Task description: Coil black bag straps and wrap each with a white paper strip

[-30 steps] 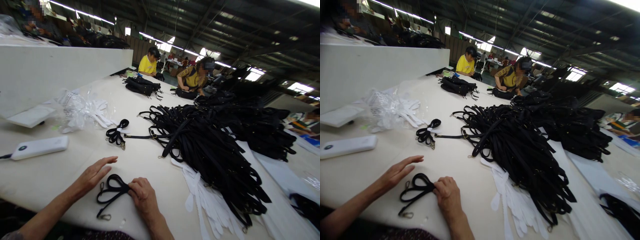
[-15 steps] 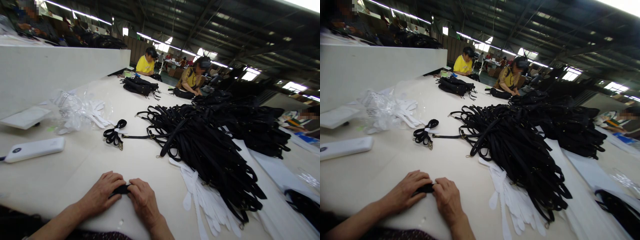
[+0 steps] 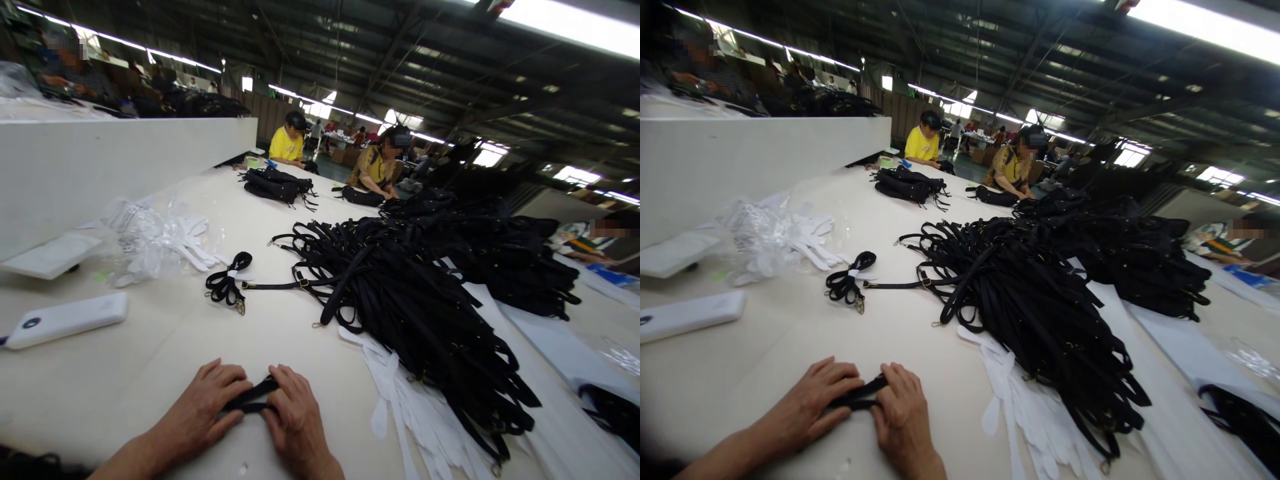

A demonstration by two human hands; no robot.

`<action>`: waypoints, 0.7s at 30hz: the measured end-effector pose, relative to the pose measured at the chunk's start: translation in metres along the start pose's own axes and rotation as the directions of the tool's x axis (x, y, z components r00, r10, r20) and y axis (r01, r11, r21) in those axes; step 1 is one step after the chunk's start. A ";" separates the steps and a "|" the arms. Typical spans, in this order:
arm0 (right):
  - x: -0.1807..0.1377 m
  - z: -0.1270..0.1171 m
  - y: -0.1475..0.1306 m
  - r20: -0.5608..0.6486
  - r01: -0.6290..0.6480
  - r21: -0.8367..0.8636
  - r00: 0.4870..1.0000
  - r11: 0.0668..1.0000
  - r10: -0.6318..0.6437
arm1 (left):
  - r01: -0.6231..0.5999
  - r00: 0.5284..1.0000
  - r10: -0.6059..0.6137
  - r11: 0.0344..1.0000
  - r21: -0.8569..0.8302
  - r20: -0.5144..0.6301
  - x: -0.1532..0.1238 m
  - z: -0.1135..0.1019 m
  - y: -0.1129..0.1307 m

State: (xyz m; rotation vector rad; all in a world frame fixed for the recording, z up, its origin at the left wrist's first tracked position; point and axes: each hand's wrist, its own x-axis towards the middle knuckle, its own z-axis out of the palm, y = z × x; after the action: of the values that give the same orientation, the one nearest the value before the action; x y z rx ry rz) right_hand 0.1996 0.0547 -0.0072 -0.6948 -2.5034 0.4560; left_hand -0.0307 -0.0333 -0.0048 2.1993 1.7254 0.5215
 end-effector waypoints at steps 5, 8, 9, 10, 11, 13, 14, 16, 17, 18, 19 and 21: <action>-0.004 0.000 0.005 -0.062 -0.086 0.070 0.994 0.994 0.090 | -0.028 0.999 0.029 0.998 0.059 -0.021 0.000 0.005 0.001; -0.009 0.012 0.014 -0.118 -0.097 0.086 0.987 0.991 0.107 | -0.075 0.995 0.080 0.993 0.094 -0.058 0.005 0.016 -0.002; -0.010 0.018 0.018 -0.143 -0.094 0.071 0.984 0.993 0.103 | -0.096 0.992 0.103 0.991 0.098 -0.068 0.008 0.020 -0.003; -0.012 0.023 0.022 -0.166 -0.090 0.048 0.981 0.995 0.097 | -0.110 0.990 0.118 0.989 0.099 -0.077 0.010 0.024 -0.003; -0.014 0.027 0.026 -0.183 -0.093 0.025 0.978 0.995 0.096 | -0.113 0.989 0.121 0.989 0.098 -0.087 0.013 0.028 -0.004; -0.018 0.030 0.029 -0.200 -0.121 -0.011 0.973 0.993 0.117 | -0.104 0.987 0.114 0.990 0.093 -0.110 0.015 0.034 -0.005; -0.019 0.029 0.028 -0.190 -0.145 -0.022 0.972 0.989 0.138 | -0.098 0.986 0.109 0.991 0.089 -0.128 0.015 0.037 -0.006; -0.022 0.021 0.021 -0.135 -0.199 -0.039 0.972 0.979 0.192 | -0.085 0.980 0.097 0.993 0.078 -0.174 0.013 0.043 -0.007; -0.023 0.015 0.016 -0.098 -0.225 -0.046 0.971 0.973 0.220 | -0.082 0.978 0.094 0.994 0.067 -0.186 0.012 0.046 -0.009; -0.023 0.009 0.011 -0.061 -0.248 -0.054 0.968 0.967 0.245 | -0.079 0.978 0.088 0.995 0.053 -0.187 0.011 0.049 -0.010; -0.024 0.003 0.006 -0.034 -0.267 -0.058 0.964 0.962 0.265 | -0.079 0.981 0.084 0.996 0.037 -0.178 0.010 0.052 -0.012; -0.027 -0.006 -0.001 -0.001 -0.283 -0.052 0.959 0.958 0.284 | -0.079 0.979 0.078 0.997 0.001 -0.186 0.011 0.057 -0.014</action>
State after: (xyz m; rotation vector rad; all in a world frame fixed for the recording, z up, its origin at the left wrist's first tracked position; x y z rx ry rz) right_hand 0.2226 0.0408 -0.0116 -1.0827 -2.4371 0.4948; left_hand -0.0150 -0.0198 -0.0606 2.2852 1.7273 0.7739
